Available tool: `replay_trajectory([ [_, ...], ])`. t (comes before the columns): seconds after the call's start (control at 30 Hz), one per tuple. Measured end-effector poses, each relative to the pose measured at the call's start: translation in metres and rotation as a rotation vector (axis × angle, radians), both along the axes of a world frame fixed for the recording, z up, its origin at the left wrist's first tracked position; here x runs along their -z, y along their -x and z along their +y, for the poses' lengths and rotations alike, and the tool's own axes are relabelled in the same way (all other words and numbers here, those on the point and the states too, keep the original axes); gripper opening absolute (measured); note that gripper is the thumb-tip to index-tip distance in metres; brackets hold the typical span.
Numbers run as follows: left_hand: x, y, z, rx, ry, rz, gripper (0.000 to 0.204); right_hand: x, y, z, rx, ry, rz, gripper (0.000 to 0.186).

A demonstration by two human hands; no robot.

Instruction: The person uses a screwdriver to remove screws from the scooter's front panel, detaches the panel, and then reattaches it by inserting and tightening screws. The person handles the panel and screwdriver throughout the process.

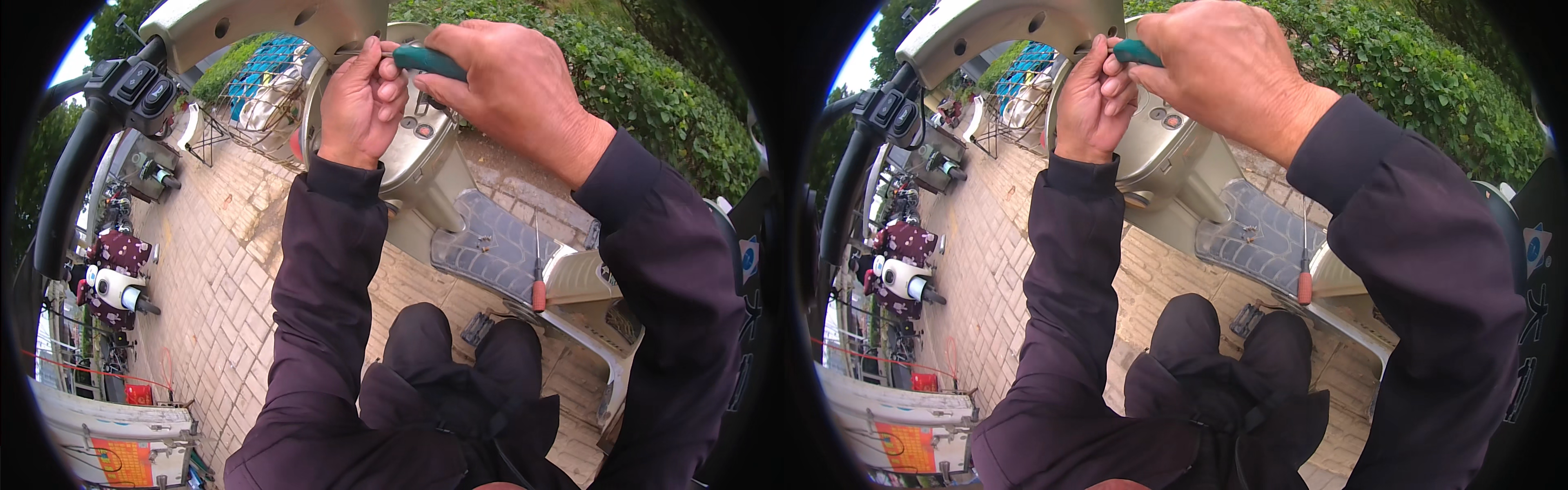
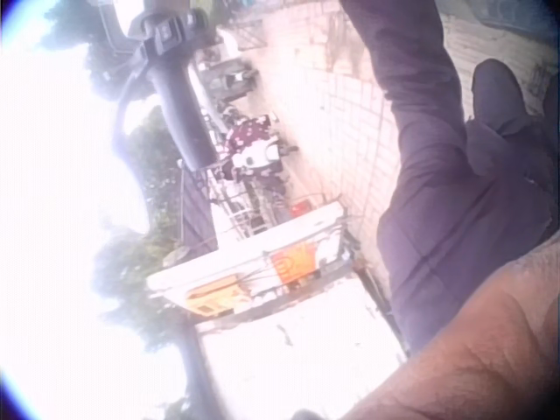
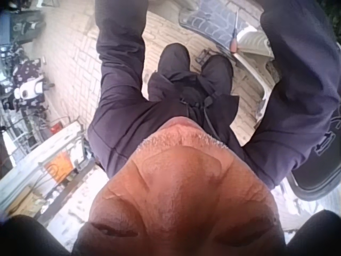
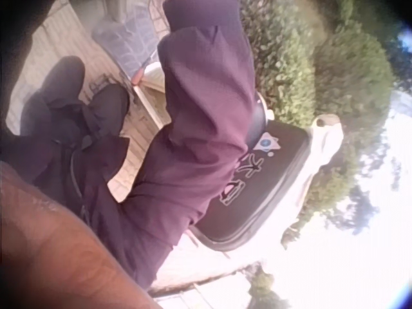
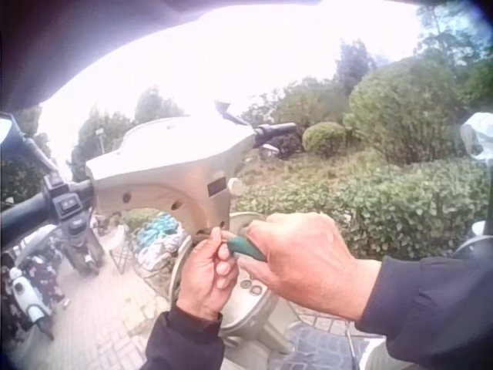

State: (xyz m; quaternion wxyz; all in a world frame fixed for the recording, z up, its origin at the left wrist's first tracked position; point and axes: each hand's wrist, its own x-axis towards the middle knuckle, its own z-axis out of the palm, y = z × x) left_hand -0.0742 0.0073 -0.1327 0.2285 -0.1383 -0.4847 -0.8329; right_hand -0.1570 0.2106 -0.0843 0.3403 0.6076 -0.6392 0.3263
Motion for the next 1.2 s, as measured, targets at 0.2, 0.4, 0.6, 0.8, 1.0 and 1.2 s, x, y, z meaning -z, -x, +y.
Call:
replay_trajectory([
  [0.2,0.003,0.003,0.0,0.039,-0.009,0.066,0.03,-0.011,0.014,0.0,-0.478,-0.42,-1.404,0.044],
  [0.4,-0.003,0.005,-0.002,0.059,-0.034,0.025,0.028,-0.021,0.017,-0.007,0.043,-0.144,0.376,0.019],
  [0.6,-0.001,0.001,-0.002,0.057,-0.067,0.024,0.03,-0.01,0.006,0.002,-0.113,-0.077,-0.033,0.035],
  [0.8,0.002,0.008,-0.002,0.061,-0.073,0.084,0.029,-0.015,0.035,-0.002,-0.455,-0.494,-1.368,0.038],
  [1.0,0.001,-0.001,0.009,0.001,-0.04,-0.027,0.037,0.008,0.01,-0.011,0.239,-0.092,0.494,0.023],
  [1.2,-0.007,0.003,0.021,-0.212,-0.012,-0.069,0.038,-0.015,-0.006,0.001,-0.039,-0.13,-0.183,0.025],
])
